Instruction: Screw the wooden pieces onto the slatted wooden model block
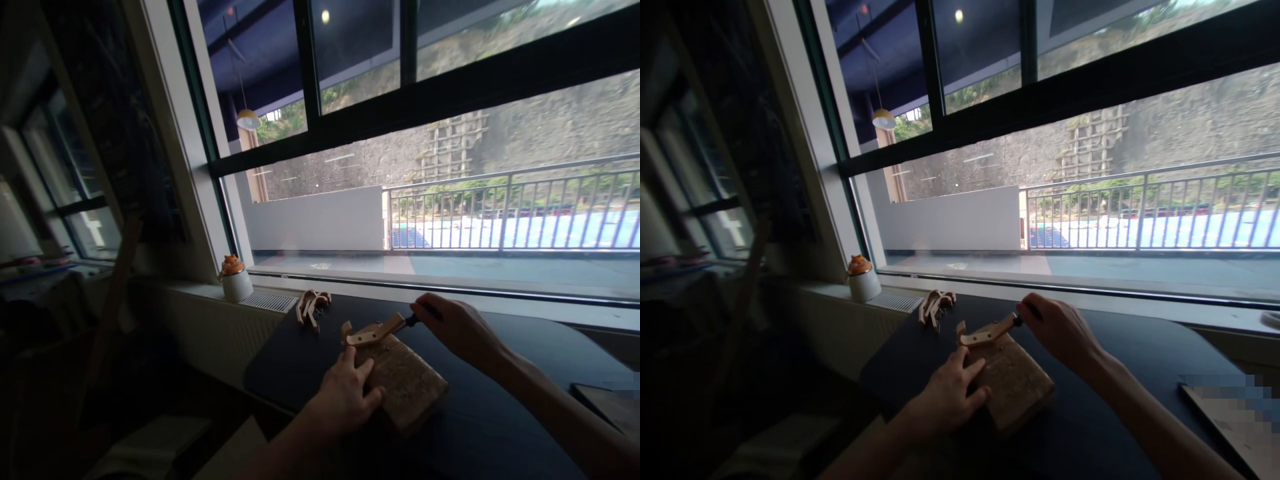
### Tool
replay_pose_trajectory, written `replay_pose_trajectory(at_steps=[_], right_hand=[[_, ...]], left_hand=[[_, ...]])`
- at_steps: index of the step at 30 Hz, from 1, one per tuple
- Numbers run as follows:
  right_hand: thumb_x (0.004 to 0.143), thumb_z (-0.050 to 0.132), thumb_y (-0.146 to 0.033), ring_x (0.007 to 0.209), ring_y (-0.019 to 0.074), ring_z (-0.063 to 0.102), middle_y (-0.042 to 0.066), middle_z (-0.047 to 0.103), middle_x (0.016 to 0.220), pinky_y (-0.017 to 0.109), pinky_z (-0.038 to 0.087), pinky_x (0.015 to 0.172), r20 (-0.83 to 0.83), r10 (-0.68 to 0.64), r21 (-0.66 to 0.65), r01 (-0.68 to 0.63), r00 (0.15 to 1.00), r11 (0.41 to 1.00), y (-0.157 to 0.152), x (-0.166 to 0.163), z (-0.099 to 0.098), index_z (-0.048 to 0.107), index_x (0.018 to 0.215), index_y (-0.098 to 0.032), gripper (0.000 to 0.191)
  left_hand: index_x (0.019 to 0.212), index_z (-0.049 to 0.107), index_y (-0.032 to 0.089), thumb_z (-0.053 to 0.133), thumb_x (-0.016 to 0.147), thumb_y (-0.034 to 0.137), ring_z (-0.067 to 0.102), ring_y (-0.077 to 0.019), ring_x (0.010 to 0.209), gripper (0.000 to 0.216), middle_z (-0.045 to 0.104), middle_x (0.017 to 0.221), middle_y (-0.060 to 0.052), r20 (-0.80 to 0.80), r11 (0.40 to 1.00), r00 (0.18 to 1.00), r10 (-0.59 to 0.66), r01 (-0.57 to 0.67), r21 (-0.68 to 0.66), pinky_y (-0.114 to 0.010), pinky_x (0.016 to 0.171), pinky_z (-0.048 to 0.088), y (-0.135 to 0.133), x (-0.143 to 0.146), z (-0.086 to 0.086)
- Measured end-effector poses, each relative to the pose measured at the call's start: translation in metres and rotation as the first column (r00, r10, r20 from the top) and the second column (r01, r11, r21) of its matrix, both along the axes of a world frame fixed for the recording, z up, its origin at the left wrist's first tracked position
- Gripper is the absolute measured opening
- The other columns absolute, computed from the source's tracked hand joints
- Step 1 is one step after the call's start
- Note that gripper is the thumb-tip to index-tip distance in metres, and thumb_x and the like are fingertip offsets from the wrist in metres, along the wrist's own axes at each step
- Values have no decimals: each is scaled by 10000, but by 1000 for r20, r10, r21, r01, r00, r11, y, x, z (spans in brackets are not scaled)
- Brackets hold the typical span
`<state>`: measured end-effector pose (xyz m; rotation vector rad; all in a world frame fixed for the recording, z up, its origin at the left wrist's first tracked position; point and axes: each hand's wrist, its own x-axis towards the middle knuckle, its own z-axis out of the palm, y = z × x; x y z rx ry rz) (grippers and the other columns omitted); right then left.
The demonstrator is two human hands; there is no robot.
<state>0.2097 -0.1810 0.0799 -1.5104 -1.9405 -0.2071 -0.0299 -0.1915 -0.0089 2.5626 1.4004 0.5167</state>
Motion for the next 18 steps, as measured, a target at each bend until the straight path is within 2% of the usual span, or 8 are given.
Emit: replay_pose_trajectory(at_steps=[2, 4, 7, 9, 10, 12, 14, 18], right_hand=[[883, 385, -479, 491, 148, 509, -2, 605, 567, 258, 289, 500, -28, 26, 38, -25, 999, 999, -6, -5, 5, 597, 791, -224, 344], [870, 398, -465, 470, 140, 483, -6, 591, 543, 257, 290, 486, -51, 48, 10, -47, 998, 999, -11, -6, 9, 599, 783, -215, 333], [847, 409, -433, 472, 136, 470, -2, 588, 545, 248, 318, 464, -146, 106, -148, -127, 984, 981, -19, 1, 6, 605, 741, -199, 324], [835, 425, -416, 544, 149, 525, 17, 623, 618, 248, 371, 504, -211, 154, -245, -205, 965, 948, -23, 7, -1, 610, 756, -186, 306], [835, 429, -414, 570, 153, 545, 24, 641, 654, 248, 390, 522, -222, 175, -307, -239, 959, 921, -25, 9, -6, 619, 788, -182, 303], [843, 426, -406, 594, 157, 571, 28, 666, 698, 249, 407, 541, -201, 186, -412, -255, 962, 875, -29, 13, -17, 637, 873, -185, 307], [849, 427, -406, 613, 164, 590, 27, 686, 737, 253, 416, 557, -156, 174, -476, -228, 972, 849, -31, 16, -27, 642, 960, -200, 317], [854, 422, -413, 727, 189, 624, 42, 709, 866, 265, 435, 618, -110, 142, -506, -178, 984, 844, -26, 24, -40, 651, 998, -209, 339]], left_hand=[[1273, 525, 247, 496, 808, 546, 459, -325, 1173, 554, 419, 1320, -133, 45, 997, 997, -63, 64, -36, -429, 966, 400, -19, -8, 1], [1166, 593, 270, 597, 751, 504, 521, -287, 1080, 477, 493, 1234, -90, 106, 993, 989, -105, 111, -50, -397, 925, 432, -31, -16, 3], [983, 618, 198, 606, 752, 324, 554, -234, 966, 263, 572, 1021, -71, 332, 998, 942, 54, -61, 9, -357, 882, 445, -30, -23, -2], [1044, 563, 159, 577, 763, 273, 537, -235, 1009, 303, 566, 1044, -95, 525, 975, 833, 174, -222, 29, -366, 910, 425, -20, -19, -11], [1106, 532, 153, 593, 755, 277, 524, -240, 1053, 377, 556, 1106, -108, 594, 974, 783, 185, -227, -5, -371, 929, 414, -14, -15, -17], [1264, 429, 154, 626, 733, 276, 480, -253, 1151, 580, 498, 1257, -130, 684, 980, 704, 190, -172, -96, -380, 967, 392, -2, -2, -30], [1345, 345, 159, 625, 734, 243, 430, -256, 1224, 677, 443, 1340, -139, 734, 981, 650, 194, -110, -162, -386, 1015, 350, 8, 13, -39], [1328, 380, 171, 565, 765, 174, 485, -227, 1173, 592, 500, 1279, -121, 781, 994, 615, 108, -57, -93, -363, 1012, 365, 18, 31, -47]])
